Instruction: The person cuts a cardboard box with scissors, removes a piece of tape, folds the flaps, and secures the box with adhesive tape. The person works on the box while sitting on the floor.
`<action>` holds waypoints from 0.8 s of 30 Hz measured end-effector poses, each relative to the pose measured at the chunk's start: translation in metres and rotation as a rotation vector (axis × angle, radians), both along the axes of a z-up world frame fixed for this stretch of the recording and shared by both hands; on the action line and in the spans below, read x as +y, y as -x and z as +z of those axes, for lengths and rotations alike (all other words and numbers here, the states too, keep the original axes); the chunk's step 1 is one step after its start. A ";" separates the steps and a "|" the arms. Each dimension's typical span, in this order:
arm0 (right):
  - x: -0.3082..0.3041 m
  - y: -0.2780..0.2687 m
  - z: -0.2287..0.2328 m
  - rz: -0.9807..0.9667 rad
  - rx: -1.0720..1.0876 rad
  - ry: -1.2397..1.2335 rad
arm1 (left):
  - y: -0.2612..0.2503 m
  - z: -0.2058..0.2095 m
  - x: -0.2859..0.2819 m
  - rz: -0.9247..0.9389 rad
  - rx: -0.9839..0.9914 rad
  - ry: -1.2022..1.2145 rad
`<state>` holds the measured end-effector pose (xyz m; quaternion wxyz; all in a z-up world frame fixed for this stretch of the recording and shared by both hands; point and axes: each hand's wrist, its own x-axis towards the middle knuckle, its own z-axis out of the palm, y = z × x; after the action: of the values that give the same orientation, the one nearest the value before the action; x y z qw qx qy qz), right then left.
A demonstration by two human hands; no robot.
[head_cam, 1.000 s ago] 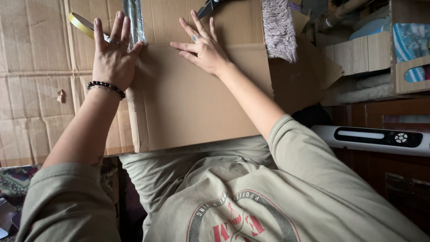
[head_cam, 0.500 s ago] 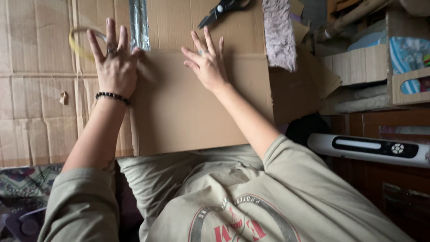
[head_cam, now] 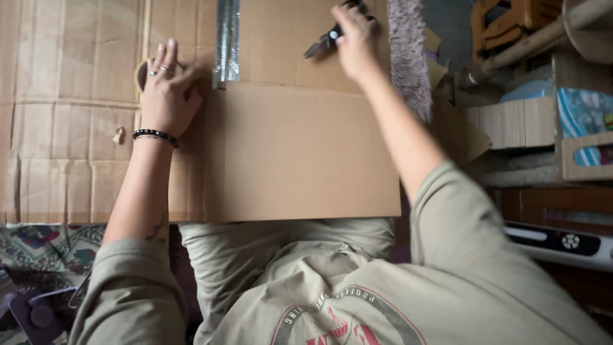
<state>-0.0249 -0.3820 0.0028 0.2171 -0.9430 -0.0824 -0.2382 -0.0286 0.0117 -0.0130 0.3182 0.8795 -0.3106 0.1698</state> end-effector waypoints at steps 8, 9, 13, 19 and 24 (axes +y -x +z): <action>-0.079 -0.051 -0.012 0.227 0.202 0.134 | -0.012 0.011 0.017 0.012 -0.053 -0.160; -0.083 -0.049 -0.008 0.259 0.215 0.139 | -0.015 0.012 0.017 0.011 -0.067 -0.200; -0.086 -0.033 0.012 0.190 0.216 0.293 | -0.026 0.015 0.012 0.042 -0.164 -0.320; -0.075 -0.019 0.038 -0.036 0.498 0.298 | -0.045 0.014 0.004 -0.005 -0.040 -0.276; -0.070 -0.014 0.043 0.075 0.433 0.204 | -0.052 0.016 0.010 -0.041 -0.021 -0.243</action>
<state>-0.0111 -0.4517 0.0454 0.1420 -0.9855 -0.0925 -0.0126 0.0238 0.0214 0.0030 0.2094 0.9031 -0.3502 0.1336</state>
